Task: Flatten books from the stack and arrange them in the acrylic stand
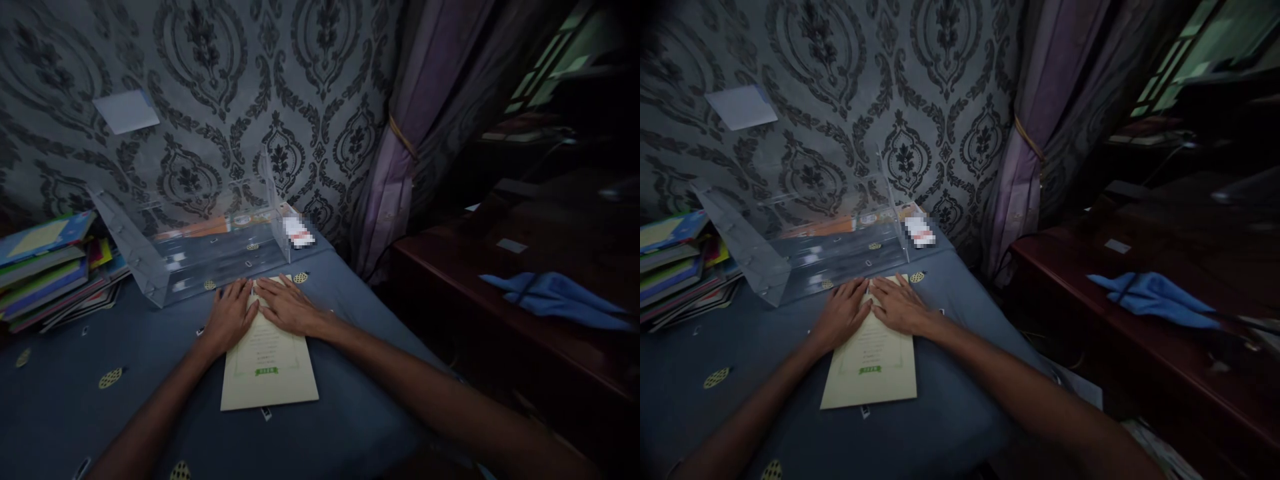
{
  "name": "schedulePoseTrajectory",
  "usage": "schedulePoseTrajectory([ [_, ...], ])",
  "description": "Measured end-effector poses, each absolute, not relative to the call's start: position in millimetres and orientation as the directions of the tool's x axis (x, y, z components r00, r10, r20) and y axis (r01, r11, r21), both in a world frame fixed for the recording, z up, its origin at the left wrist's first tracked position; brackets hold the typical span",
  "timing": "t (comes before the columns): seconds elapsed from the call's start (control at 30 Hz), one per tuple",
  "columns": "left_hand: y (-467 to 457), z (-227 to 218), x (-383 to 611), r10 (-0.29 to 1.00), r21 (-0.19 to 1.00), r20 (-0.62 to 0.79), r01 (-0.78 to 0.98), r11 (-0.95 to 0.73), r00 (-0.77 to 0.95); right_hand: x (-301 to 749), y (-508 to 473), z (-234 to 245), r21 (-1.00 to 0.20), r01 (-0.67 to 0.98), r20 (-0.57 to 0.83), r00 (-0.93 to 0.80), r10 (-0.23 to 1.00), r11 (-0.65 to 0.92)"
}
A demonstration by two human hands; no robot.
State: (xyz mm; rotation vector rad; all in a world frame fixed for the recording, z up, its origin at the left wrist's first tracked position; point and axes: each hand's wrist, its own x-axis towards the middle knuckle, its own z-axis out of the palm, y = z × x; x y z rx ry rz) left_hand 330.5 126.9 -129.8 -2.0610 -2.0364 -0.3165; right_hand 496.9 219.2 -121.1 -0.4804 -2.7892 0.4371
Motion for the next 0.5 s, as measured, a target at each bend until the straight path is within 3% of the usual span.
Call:
schedulePoseTrajectory([
  [0.33,124.7,-129.3,328.9,0.943,-0.017,0.333,1.0,0.02,-0.013,493.9,227.2,-119.8,-0.33,0.183,0.239,-0.933,0.27,0.926],
  [0.5,128.6,-138.9,324.0,0.942,0.037,0.33,0.997,-0.073,0.057,496.1,225.4,-126.7,-0.347,0.248,0.257,-0.902,0.346,0.905],
])
